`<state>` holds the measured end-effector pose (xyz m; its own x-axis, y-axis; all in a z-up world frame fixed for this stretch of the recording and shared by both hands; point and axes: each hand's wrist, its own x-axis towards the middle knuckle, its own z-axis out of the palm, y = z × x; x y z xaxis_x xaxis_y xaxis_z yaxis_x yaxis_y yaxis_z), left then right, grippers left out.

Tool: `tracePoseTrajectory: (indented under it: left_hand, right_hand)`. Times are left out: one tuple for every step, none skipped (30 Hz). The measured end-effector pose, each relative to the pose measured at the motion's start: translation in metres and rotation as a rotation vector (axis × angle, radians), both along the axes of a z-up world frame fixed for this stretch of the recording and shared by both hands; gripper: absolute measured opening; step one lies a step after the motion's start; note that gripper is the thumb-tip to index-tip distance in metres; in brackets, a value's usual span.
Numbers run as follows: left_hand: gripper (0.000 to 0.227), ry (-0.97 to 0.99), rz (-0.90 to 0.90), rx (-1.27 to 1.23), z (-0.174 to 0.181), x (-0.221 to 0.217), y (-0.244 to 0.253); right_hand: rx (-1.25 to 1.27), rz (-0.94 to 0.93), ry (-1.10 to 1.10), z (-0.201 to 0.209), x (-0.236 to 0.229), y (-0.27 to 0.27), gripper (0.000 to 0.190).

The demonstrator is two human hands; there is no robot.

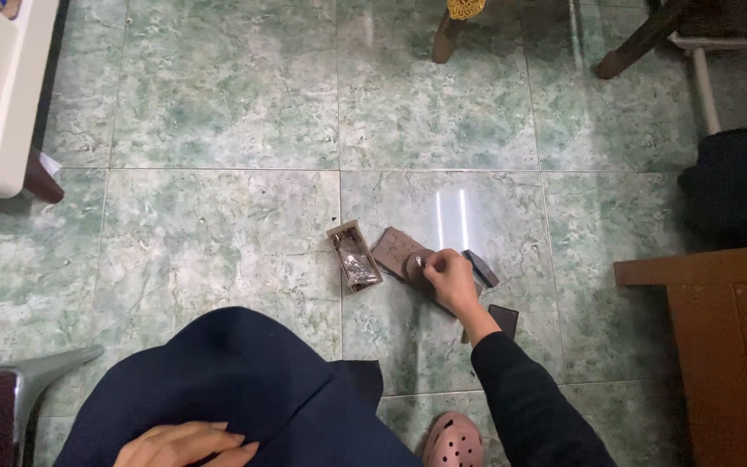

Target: Repairing or assembling a zipper on a dark blue garment while sitting on the floor

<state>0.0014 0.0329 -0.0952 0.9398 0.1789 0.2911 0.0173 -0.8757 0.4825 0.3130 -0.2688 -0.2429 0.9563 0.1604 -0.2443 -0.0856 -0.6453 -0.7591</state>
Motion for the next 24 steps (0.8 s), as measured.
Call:
tracePoseTrajectory:
  left_hand:
    - [0.022,-0.003,0.002,0.000,0.012,0.006,-0.006]
    - [0.019,-0.113,-0.043,0.030,0.025,0.012,-0.011]
    - [0.018,-0.223,-0.089,0.063,0.038,0.018,-0.017]
    - [0.018,-0.227,-0.086,0.065,0.045,0.018,-0.018]
    - [0.015,-0.200,-0.105,0.065,0.051,0.019,-0.020]
    - [0.016,-0.174,-0.124,0.066,0.057,0.020,-0.022]
    - [0.016,-0.180,-0.121,0.067,0.064,0.022,-0.026]
    - [0.014,-0.172,-0.093,0.025,0.072,0.024,-0.029]
    - [0.012,-0.162,-0.064,-0.017,0.079,0.024,-0.032]
    - [0.012,-0.165,-0.062,-0.016,0.083,0.026,-0.032]
    - [0.012,-0.233,-0.068,-0.022,0.086,0.029,-0.033]
    - [0.013,-0.301,-0.073,-0.029,0.090,0.032,-0.034]
    - [0.013,-0.305,-0.072,-0.034,0.092,0.027,-0.032]
    - [0.017,-0.262,-0.042,-0.091,0.095,0.023,-0.030]
    - [0.021,-0.224,-0.009,-0.144,0.097,0.019,-0.027]
    - [0.021,-0.233,-0.006,-0.146,0.096,0.015,-0.017]
    - [0.024,-0.242,0.034,-0.089,0.096,0.010,-0.006]
    - [0.027,-0.251,0.074,-0.032,0.095,0.005,0.005]
    - [0.027,-0.254,0.081,-0.031,0.097,-0.006,0.013]
    - [0.032,-0.210,0.228,0.018,0.098,-0.017,0.020]
    - [0.037,-0.167,0.375,0.063,0.099,-0.026,0.025]
    - [0.037,-0.171,0.383,0.059,0.080,-0.042,0.036]
    - [0.041,-0.126,0.451,0.051,0.062,-0.061,0.049]
    - [0.046,-0.081,0.519,0.041,0.043,-0.080,0.062]
  right_hand:
    - [0.000,0.002,-0.003,0.009,0.002,0.005,0.004]
    - [0.130,-0.033,0.055,0.019,0.003,0.010,0.001]
    - [0.261,-0.068,0.113,0.029,0.005,0.016,0.001]
    - [0.262,-0.065,0.109,0.031,0.009,0.023,0.001]
    - [0.374,-0.029,0.129,0.034,0.014,0.029,0.005]
    - [0.486,0.008,0.149,0.037,0.018,0.035,0.009]
    - [0.486,0.012,0.144,0.064,0.016,0.047,0.009]
    - [0.530,0.083,0.164,0.091,0.014,0.058,0.011]
    - [0.572,0.155,0.187,0.117,0.010,0.070,0.013]
    - [0.573,0.158,0.185,0.136,0.005,0.076,0.013]
    - [0.616,0.245,0.215,0.155,0.001,0.082,0.015]
    - [0.657,0.331,0.246,0.174,-0.003,0.087,0.020]
    - [0.651,0.332,0.244,0.194,-0.009,0.091,0.020]
    - [0.655,0.386,0.293,0.214,-0.016,0.095,0.020]
    - [0.659,0.447,0.339,0.235,-0.020,0.102,0.021]
    - [0.654,0.453,0.333,0.253,-0.028,0.103,0.021]
    - [0.649,0.450,0.413,0.271,-0.037,0.106,0.017]
    - [0.642,0.446,0.494,0.287,-0.046,0.109,0.015]
    - [0.639,0.453,0.494,0.280,-0.052,0.111,0.015]
    - [0.723,0.537,0.488,0.272,-0.057,0.113,0.014]
    - [0.803,0.622,0.482,0.264,-0.060,0.113,0.015]
    - [0.796,0.630,0.481,0.264,-0.066,0.111,0.015]
    - [0.867,0.595,0.559,0.262,-0.073,0.112,0.014]
    - [0.936,0.558,0.637,0.259,-0.080,0.113,0.013]
